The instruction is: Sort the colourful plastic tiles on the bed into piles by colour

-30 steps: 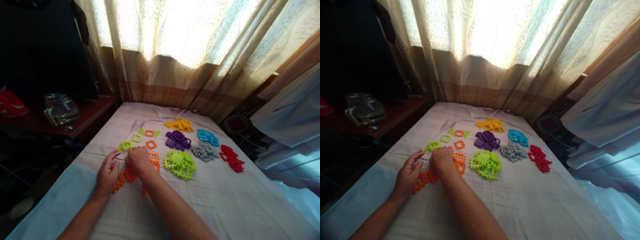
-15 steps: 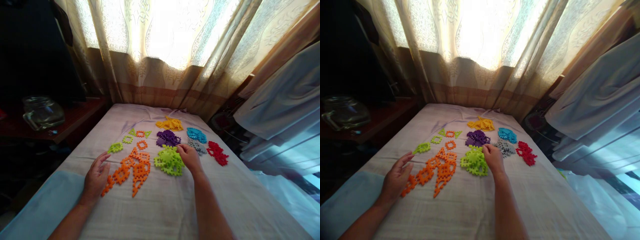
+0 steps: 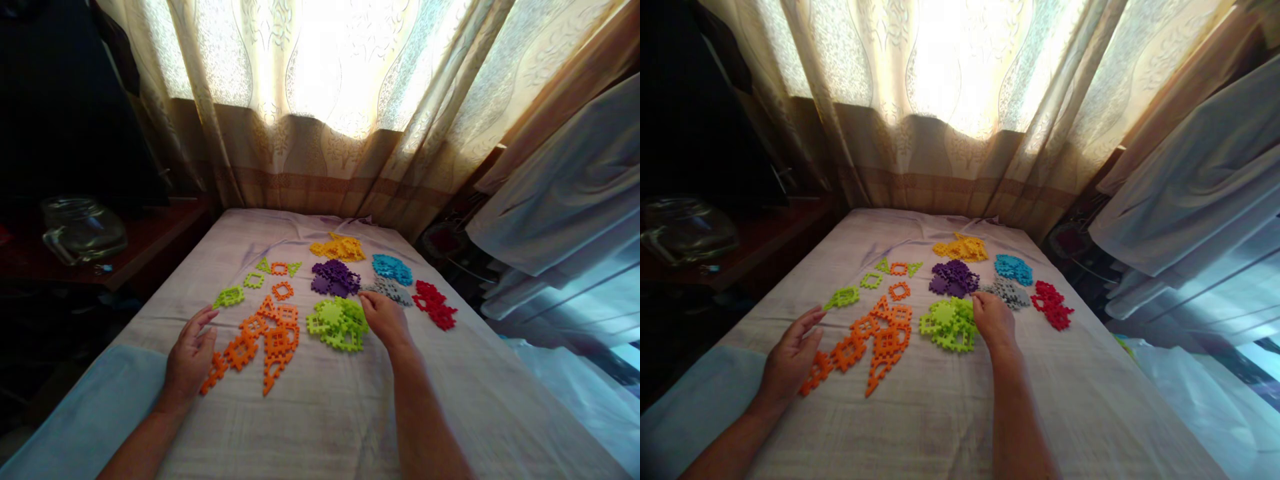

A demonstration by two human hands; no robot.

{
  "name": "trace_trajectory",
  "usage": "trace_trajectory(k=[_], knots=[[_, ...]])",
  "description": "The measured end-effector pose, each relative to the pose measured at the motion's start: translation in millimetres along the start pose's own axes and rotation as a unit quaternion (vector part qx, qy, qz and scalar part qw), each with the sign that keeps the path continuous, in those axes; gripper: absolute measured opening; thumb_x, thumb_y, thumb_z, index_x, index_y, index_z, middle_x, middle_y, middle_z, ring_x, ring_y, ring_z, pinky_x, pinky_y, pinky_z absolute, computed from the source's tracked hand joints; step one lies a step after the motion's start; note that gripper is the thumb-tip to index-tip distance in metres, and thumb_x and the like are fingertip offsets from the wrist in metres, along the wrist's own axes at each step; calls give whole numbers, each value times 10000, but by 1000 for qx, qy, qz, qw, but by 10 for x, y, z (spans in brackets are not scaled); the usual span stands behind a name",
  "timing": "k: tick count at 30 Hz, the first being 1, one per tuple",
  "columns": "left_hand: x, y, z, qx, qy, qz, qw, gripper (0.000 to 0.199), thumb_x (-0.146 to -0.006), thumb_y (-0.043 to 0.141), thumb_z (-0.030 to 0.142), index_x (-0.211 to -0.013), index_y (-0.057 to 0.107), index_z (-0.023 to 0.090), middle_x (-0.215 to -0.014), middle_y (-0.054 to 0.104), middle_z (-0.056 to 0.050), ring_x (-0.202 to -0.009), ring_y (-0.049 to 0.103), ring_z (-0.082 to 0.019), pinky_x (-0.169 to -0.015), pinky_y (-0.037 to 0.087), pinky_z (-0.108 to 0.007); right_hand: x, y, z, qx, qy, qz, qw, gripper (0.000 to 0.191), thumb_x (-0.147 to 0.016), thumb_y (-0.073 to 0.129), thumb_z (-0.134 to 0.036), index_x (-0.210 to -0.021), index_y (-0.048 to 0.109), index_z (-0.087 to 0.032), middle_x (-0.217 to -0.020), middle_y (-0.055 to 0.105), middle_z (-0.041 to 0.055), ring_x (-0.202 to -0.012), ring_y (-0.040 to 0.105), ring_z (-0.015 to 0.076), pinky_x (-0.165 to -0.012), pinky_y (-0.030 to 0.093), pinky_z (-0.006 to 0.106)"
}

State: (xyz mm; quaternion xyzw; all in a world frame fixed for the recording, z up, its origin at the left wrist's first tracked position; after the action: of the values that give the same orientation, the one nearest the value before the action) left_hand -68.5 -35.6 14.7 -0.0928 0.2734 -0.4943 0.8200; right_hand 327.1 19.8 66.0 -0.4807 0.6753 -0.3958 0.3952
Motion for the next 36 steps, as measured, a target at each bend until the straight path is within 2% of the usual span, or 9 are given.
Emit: trace_trajectory(k=[2,5,11,15,18,23,29,33,36], knots=[[1,3,-19,7,0,2,1000,377,-815,486,438,-1085,627,215,-1304,612,-84,-1206,579,-227,-921,543,-335,54,50,-277,-10,-43,5,999,301,-903,470,-284,-1035,740,-264,-1051,737,50,-938,676,203,-810,485,283],[4,9,-51,17,-5,2,1000,374,-820,481,429,-1089,628,214,-1311,608,-89,-1206,579,-226,-944,529,-349,171,250,-857,-40,-144,-37,988,275,-909,487,-262,-1020,737,-241,-1035,728,55,-936,664,184,-841,474,272],[10,9,-64,36,-16,8,999,361,-815,484,404,-1077,635,207,-1297,617,-96,-1220,568,-229,-963,514,-358,290,801,-1934,-57,-341,-119,931,291,-899,536,-253,-1152,681,-241,-1245,647,54,-1151,569,181,-993,417,298],[13,11,-36,39,-19,6,999,355,-820,483,396,-1079,637,209,-1294,620,-92,-1215,571,-229,-960,517,-360,197,1049,-2307,-10,-400,-136,906,470,-866,588,-305,-1330,551,-238,-1422,509,90,-1289,453,232,-1041,383,392],[16,17,-29,38,-16,2,999,363,-825,472,393,-1091,633,206,-1305,611,-95,-1216,570,-228,-952,523,-358,148,1125,-2463,16,-423,-146,894,542,-864,586,-350,-1380,490,-217,-1423,501,107,-1300,432,251,-1037,373,415],[14,24,-52,37,-15,3,999,368,-818,490,419,-1089,631,214,-1309,606,-92,-1211,572,-233,-943,528,-355,135,1158,-2524,57,-430,-144,889,398,-880,529,-279,-1269,584,-212,-1201,653,90,-1149,538,233,-957,410,380],[-3,23,-51,35,-16,5,999,379,-796,515,443,-1075,631,214,-1294,611,-94,-1187,587,-239,-927,537,-357,171,1062,-2330,46,-399,-115,908,274,-938,457,-301,-1098,675,-253,-1061,695,54,-1030,594,203,-871,440,329],[-1,20,-39,28,-13,-2,1000,376,-800,514,440,-1079,630,218,-1296,611,-87,-1177,595,-236,-915,544,-353,202,794,-1982,-15,-349,-80,933,294,-962,435,-293,-1128,672,-244,-1061,701,49,-978,621,168,-865,446,270],[0,18,-46,27,-17,0,999,381,-793,518,446,-1076,633,219,-1300,611,-86,-1170,600,-238,-898,554,-351,191,519,-1531,-44,-304,-46,951,287,-949,460,-263,-1137,675,-229,-1082,701,58,-996,623,161,-886,444,248]])
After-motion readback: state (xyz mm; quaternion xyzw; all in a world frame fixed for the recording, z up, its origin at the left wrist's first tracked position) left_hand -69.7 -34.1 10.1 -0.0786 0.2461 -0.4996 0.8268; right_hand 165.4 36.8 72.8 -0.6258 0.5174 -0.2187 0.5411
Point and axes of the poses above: each hand's wrist, its own x-axis away from the middle knuckle, its own y-axis out of the palm, z = x × y, the point moved 5 cm from there along -x, towards the middle knuckle
